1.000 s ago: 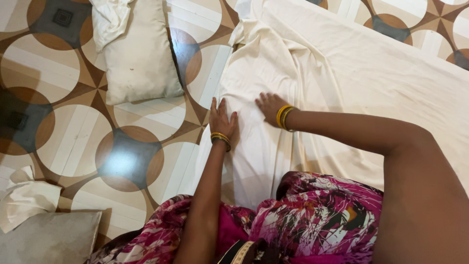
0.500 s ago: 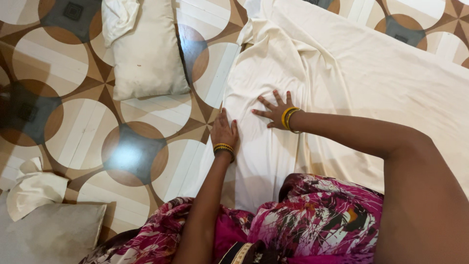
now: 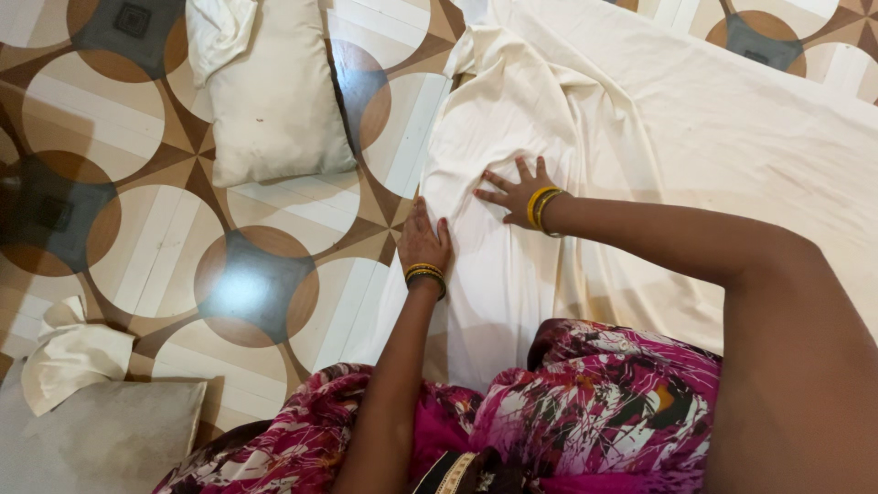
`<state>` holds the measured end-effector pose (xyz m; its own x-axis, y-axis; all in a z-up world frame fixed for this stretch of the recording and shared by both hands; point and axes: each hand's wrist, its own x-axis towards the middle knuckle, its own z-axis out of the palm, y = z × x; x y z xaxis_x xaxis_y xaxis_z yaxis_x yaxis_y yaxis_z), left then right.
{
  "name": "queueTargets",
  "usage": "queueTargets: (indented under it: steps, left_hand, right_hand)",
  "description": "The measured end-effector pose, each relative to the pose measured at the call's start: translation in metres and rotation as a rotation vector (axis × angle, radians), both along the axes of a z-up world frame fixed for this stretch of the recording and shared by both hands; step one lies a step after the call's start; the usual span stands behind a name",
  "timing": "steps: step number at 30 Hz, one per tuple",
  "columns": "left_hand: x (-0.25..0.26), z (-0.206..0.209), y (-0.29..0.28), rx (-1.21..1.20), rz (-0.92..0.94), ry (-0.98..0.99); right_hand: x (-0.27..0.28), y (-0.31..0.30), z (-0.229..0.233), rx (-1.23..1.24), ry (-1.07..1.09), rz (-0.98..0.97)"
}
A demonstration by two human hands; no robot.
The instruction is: The person smooths and begins folding a large white bedsheet by hand on a mattress placed on a tiled floor.
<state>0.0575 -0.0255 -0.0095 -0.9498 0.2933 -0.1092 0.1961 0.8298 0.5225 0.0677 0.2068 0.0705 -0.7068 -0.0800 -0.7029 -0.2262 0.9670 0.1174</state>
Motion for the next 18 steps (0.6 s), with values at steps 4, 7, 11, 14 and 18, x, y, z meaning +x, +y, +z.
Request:
queueTargets:
  steps: [4, 7, 11, 14, 18]
  left_hand:
    - [0.0, -0.002, 0.001, -0.014, 0.004, -0.014]
    - [0.0, -0.005, 0.001, -0.001, 0.007, 0.017]
    - [0.0, -0.008, -0.001, 0.017, -0.005, 0.037]
    - [-0.001, -0.006, 0.0, 0.01, -0.005, 0.072]
    - [0.0, 0.005, 0.0, -0.02, 0.002, 0.007]
  right_hand:
    - [0.004, -0.015, -0.021, -0.053, 0.096, -0.021]
    - [0.003, -0.028, -0.028, -0.138, 0.127, 0.01]
    - [-0.001, -0.045, -0.014, -0.163, 0.111, 0.057]
    - [-0.003, -0.047, 0.002, -0.118, -0.001, 0.018]
    - [-0.009, -0.042, 0.008, -0.094, -0.072, -0.024]
